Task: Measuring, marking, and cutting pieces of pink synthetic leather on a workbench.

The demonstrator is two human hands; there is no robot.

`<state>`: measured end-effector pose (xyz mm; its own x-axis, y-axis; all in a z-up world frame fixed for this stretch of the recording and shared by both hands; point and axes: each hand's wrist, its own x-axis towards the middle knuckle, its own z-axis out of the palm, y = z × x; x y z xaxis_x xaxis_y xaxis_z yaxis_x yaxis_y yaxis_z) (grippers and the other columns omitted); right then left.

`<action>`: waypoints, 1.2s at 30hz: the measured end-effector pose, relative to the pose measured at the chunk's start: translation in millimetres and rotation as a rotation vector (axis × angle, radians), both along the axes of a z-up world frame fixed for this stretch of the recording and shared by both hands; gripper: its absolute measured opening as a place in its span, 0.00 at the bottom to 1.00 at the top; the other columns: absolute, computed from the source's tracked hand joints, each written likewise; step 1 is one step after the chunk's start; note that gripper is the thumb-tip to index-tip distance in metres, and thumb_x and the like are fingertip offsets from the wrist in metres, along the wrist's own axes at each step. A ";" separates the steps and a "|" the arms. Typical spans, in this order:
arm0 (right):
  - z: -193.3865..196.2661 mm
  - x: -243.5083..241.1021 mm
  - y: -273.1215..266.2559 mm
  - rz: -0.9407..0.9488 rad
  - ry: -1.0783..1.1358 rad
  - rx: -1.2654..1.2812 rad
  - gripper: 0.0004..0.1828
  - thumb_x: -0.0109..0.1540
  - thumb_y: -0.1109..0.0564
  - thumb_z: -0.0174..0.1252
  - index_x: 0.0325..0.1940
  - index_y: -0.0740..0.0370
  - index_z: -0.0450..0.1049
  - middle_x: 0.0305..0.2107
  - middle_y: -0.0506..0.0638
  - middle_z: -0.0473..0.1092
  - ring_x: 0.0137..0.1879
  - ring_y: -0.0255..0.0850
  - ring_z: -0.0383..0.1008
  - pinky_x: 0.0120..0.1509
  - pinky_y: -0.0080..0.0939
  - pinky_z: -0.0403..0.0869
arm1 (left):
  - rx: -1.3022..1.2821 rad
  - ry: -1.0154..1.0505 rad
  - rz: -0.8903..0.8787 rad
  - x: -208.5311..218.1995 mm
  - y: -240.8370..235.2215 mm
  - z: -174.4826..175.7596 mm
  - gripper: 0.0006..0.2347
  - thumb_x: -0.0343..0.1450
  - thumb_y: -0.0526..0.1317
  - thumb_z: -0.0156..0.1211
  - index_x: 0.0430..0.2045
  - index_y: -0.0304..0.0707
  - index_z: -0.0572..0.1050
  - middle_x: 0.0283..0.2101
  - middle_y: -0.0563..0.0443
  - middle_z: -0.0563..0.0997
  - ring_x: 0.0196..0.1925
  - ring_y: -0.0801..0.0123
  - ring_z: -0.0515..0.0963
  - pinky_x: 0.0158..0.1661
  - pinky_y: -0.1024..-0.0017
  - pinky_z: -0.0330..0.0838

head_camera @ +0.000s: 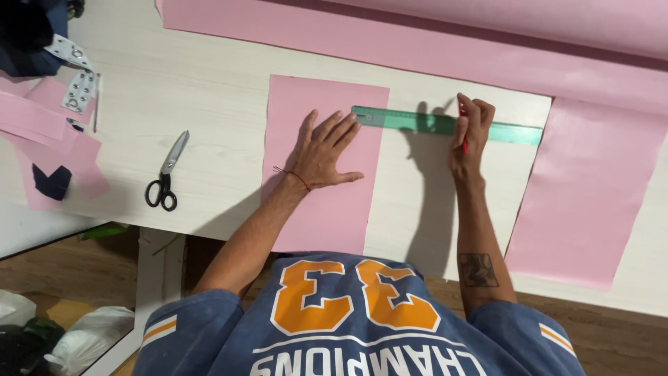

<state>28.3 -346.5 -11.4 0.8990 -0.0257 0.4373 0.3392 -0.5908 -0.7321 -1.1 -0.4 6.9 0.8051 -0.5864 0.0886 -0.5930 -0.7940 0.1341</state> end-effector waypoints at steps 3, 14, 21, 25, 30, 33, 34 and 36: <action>30.3 18.1 38.5 0.112 0.172 0.433 0.19 0.79 0.53 0.39 0.64 0.65 0.71 0.41 0.55 0.68 0.46 0.44 0.77 0.53 0.43 0.75 | 0.006 0.006 0.008 -1.6 -1.8 4.2 0.46 0.67 0.80 0.42 0.76 0.51 0.59 0.79 0.55 0.58 0.80 0.61 0.54 0.76 0.39 0.37; -19.1 93.8 91.6 0.560 0.571 0.458 0.12 0.60 0.67 0.74 0.37 0.70 0.75 0.30 0.55 0.72 0.30 0.39 0.77 0.26 0.32 0.76 | 0.022 -0.021 0.011 0.9 0.3 3.4 0.46 0.67 0.80 0.40 0.74 0.50 0.60 0.77 0.54 0.60 0.80 0.61 0.54 0.75 0.38 0.40; -14.4 89.7 88.1 0.591 0.536 0.281 0.12 0.61 0.64 0.73 0.35 0.65 0.73 0.24 0.53 0.73 0.27 0.33 0.70 0.28 0.27 0.67 | 0.000 -0.030 0.001 1.5 1.0 4.5 0.46 0.68 0.81 0.40 0.74 0.50 0.60 0.76 0.53 0.62 0.80 0.60 0.54 0.75 0.37 0.40; -0.1 89.4 95.3 0.601 0.532 0.285 0.10 0.62 0.66 0.70 0.35 0.66 0.73 0.24 0.54 0.72 0.28 0.34 0.68 0.31 0.28 0.66 | -0.005 -0.018 -0.001 3.4 1.5 -1.2 0.44 0.69 0.79 0.40 0.75 0.50 0.60 0.77 0.53 0.62 0.80 0.61 0.54 0.76 0.38 0.38; 0.8 91.1 94.4 0.808 0.444 0.442 0.13 0.63 0.70 0.65 0.35 0.59 0.67 0.28 0.49 0.69 0.29 0.33 0.66 0.35 0.30 0.70 | -0.016 -0.037 -0.025 2.7 1.4 -21.9 0.51 0.66 0.83 0.54 0.78 0.47 0.57 0.80 0.48 0.55 0.81 0.57 0.48 0.74 0.38 0.29; 4.0 89.2 95.9 0.815 0.452 0.491 0.13 0.63 0.69 0.66 0.34 0.59 0.68 0.28 0.49 0.71 0.28 0.33 0.67 0.36 0.29 0.69 | 0.004 -0.095 -0.017 1.7 2.5 -19.0 0.51 0.66 0.84 0.54 0.78 0.50 0.58 0.80 0.51 0.57 0.81 0.60 0.48 0.75 0.40 0.28; 6.5 90.6 95.9 0.818 0.451 0.488 0.13 0.63 0.69 0.66 0.34 0.59 0.68 0.28 0.49 0.71 0.28 0.33 0.67 0.36 0.29 0.69 | 0.004 -0.098 -0.014 4.2 2.5 -18.6 0.51 0.66 0.84 0.54 0.78 0.50 0.58 0.80 0.51 0.57 0.81 0.60 0.48 0.75 0.40 0.28; 10.7 87.3 96.4 0.746 0.500 0.452 0.14 0.62 0.70 0.67 0.34 0.59 0.68 0.27 0.47 0.70 0.29 0.31 0.66 0.36 0.28 0.68 | -0.053 -0.013 -0.029 2.6 2.7 -17.3 0.50 0.67 0.81 0.54 0.78 0.47 0.57 0.80 0.48 0.55 0.81 0.58 0.47 0.74 0.38 0.29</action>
